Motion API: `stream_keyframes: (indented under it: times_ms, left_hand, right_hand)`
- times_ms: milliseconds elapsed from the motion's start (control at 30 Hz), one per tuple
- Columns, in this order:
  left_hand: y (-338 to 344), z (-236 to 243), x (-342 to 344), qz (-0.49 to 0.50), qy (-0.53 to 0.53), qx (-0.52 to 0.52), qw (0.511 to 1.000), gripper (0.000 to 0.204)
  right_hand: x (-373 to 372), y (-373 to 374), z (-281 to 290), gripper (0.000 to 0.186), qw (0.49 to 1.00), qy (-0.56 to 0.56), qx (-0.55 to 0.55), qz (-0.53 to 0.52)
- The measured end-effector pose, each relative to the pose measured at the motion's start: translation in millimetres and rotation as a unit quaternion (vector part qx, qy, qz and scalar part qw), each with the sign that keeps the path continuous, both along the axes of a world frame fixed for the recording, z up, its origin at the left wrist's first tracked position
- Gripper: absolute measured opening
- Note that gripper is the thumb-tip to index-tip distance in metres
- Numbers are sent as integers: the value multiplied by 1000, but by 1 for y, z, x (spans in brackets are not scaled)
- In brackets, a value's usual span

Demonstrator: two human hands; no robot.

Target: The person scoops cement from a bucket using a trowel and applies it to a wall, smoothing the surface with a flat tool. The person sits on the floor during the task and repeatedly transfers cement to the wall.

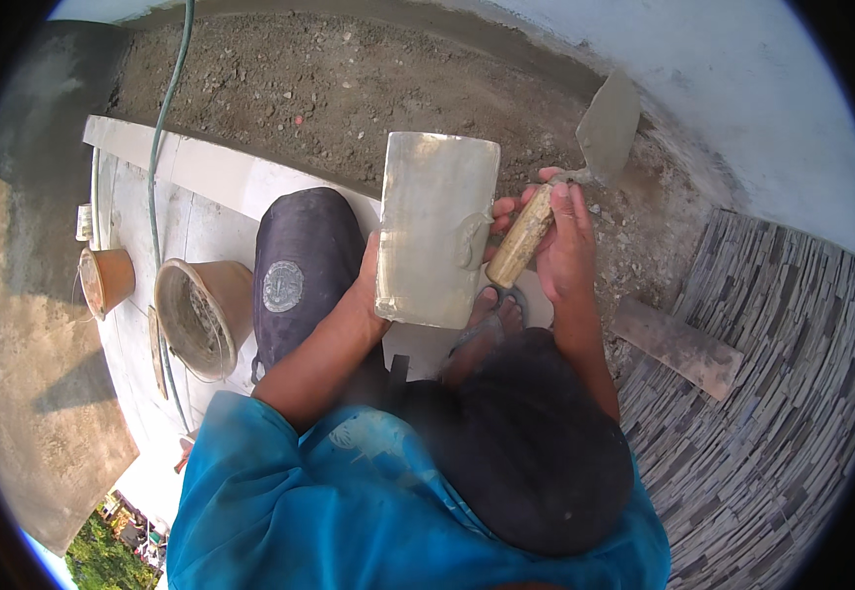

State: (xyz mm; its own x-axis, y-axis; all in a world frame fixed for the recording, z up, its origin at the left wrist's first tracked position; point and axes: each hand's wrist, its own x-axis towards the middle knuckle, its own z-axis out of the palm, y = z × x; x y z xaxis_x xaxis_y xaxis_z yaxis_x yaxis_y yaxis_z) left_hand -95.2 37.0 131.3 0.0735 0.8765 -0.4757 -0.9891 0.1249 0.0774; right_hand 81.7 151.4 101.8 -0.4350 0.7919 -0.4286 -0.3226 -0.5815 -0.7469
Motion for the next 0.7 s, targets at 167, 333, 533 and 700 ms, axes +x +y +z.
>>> stream_keyframes:
  times_ms: [167,333,533,700]
  left_hand:
    - [-21,-14,-52,159,33,117,980,47]
    - [-3,26,-73,274,408,196,848,33]
    - [-17,14,-83,242,876,126,399,44]
    - [1,15,-71,272,703,249,608,47]
  right_hand:
    - [35,-22,25,32,970,-214,89,73]
    - [25,-53,44,45,932,-259,193,165]
    - [-27,-52,61,37,943,-186,169,220]
    - [-46,-58,88,33,945,-106,101,294]
